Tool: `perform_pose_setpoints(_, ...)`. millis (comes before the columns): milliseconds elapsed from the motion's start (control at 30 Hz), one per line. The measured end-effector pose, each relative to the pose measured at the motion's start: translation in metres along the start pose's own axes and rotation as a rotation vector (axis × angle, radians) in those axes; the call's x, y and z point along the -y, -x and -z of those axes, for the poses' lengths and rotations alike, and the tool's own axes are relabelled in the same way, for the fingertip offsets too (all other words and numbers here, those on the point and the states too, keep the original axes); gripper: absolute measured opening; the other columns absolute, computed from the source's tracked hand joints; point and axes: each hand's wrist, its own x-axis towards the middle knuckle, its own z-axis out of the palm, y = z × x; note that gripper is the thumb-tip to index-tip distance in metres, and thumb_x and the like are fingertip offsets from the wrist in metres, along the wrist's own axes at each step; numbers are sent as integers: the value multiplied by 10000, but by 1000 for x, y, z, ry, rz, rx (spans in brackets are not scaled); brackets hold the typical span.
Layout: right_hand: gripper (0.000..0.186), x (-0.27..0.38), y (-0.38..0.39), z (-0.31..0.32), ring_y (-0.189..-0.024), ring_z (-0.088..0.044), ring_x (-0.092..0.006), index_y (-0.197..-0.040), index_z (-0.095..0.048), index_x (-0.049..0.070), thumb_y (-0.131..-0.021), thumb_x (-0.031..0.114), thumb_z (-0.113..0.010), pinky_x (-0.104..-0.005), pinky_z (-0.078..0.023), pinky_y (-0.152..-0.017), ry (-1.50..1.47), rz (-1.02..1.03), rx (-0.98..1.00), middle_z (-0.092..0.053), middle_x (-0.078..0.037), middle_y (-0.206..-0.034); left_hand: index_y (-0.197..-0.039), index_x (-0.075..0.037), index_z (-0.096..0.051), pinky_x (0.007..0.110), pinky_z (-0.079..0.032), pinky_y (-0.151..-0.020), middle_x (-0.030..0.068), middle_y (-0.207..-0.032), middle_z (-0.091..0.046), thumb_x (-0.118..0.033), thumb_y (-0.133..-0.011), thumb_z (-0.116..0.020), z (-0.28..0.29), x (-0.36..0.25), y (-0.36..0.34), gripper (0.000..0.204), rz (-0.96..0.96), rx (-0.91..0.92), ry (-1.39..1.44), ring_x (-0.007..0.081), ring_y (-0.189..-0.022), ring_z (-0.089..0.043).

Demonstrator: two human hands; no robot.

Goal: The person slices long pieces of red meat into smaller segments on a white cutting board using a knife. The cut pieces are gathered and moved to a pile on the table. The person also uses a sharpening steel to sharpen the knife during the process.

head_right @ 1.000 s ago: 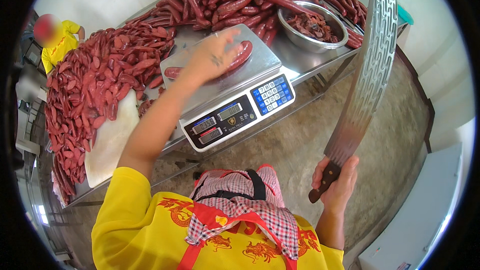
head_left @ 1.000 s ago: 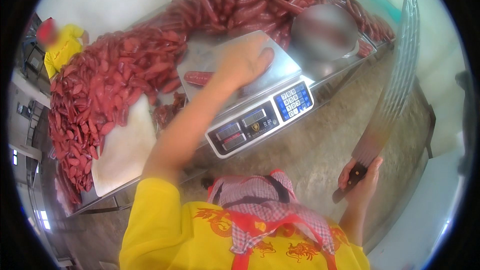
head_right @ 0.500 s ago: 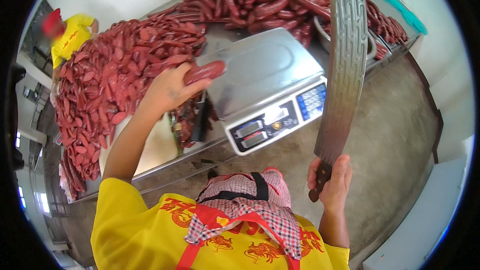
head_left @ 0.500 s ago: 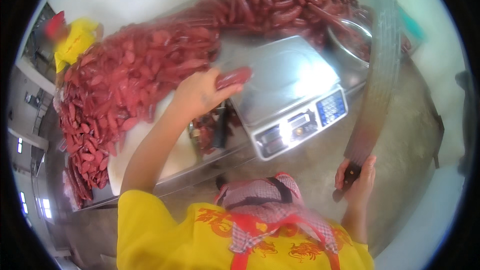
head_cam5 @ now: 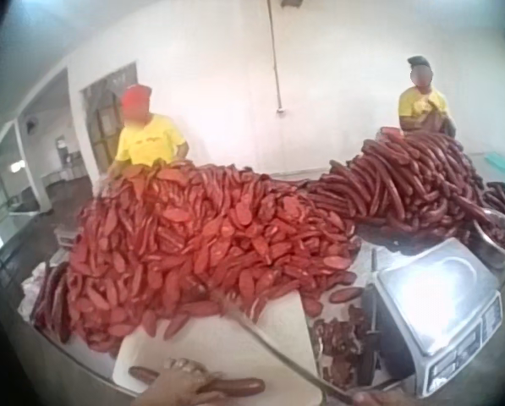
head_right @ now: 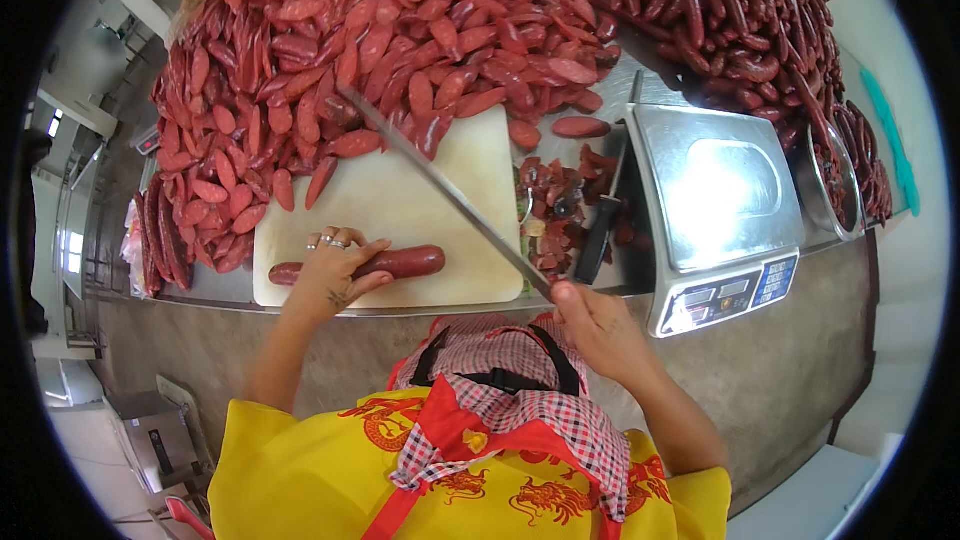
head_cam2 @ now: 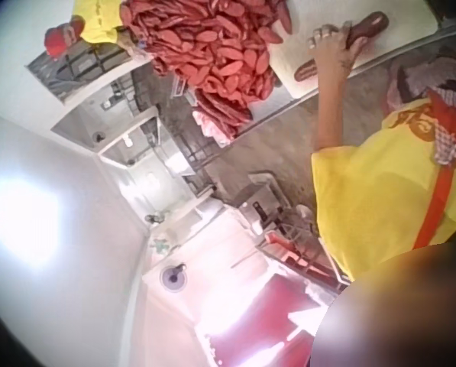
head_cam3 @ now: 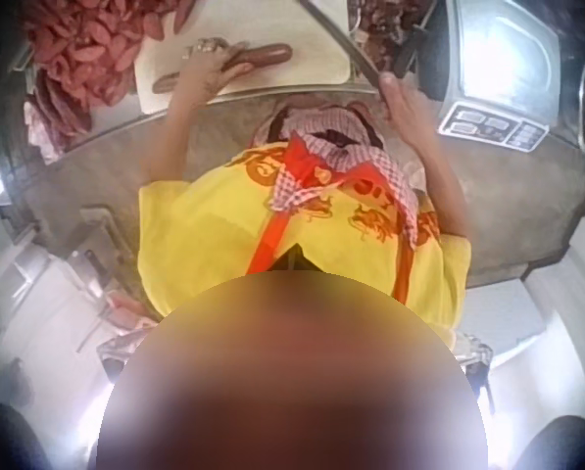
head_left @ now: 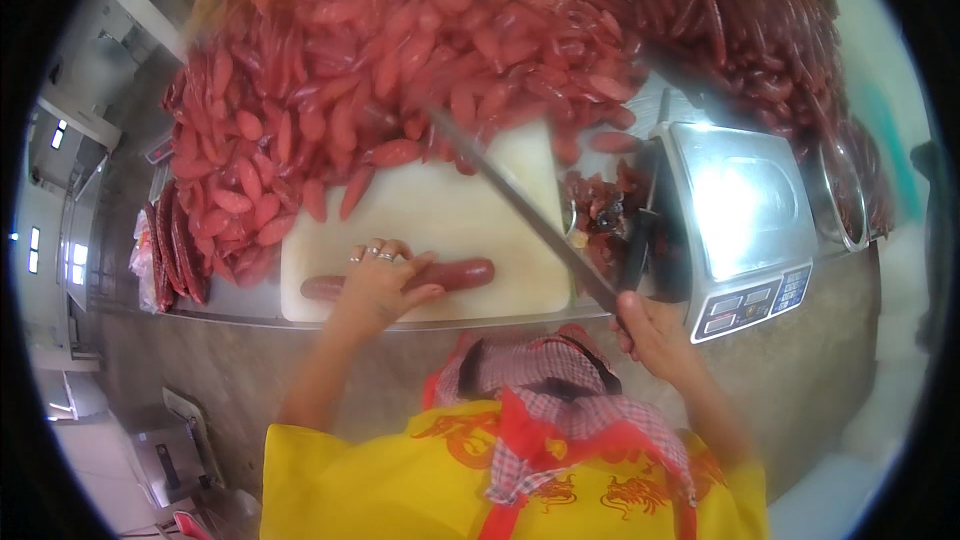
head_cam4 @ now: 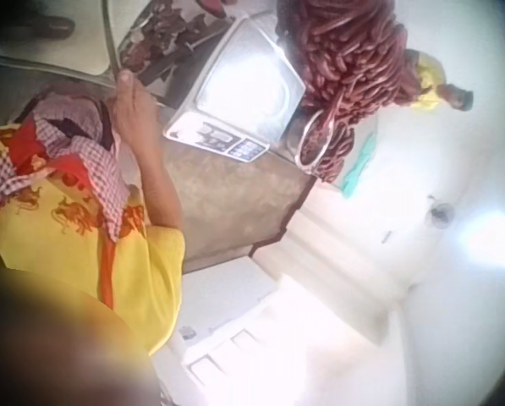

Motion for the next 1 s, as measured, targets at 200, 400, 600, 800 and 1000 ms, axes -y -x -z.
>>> perform_pose_setpoints(200,520,30,-39,-22,-767,-615,-458,-952,-652,33,-992,477,-384,-490,-485,-696,491,185,65,-643,-240,-786,-939,-136,-628,407,-346,-810,55,-952,-556,-124,-726,-676,-44,-20,5,219,98,-474,279,253,-933,-508)
perform_pose_setpoints(400,531,54,-21,20,-674,-623,-432,-856,-617,19,-987,481,-390,-491,-498,-640,851,166,174,-631,-228,-698,-863,-132,-586,399,-346,-801,56,-920,-530,-149,-635,-724,-56,-26,10,266,109,-623,267,268,-893,-495)
perform_pose_setpoints(600,560,63,-32,23,-661,-627,-437,-828,-618,-10,-989,473,-386,-493,-505,-631,943,183,243,-627,-244,-687,-865,-139,-587,407,-352,-802,47,-938,-529,-166,-643,-723,-67,-26,13,261,133,-640,265,263,-915,-492)
perform_pose_setpoints(800,604,41,-115,-79,-745,-633,-449,-852,-649,-20,-996,481,-344,-499,-516,-696,749,383,200,-640,-273,-762,-845,-137,-573,396,-345,-779,47,-895,-533,-141,-618,-721,-66,-23,9,271,134,-644,266,260,-877,-500)
perform_pose_setpoints(1000,514,43,-72,-43,-786,-630,-444,-916,-624,-23,-1007,409,-361,-512,-504,-692,706,377,236,-646,-262,-816,-849,-141,-577,393,-347,-785,38,-896,-539,-145,-623,-722,-62,-22,10,269,109,-646,261,259,-880,-501)
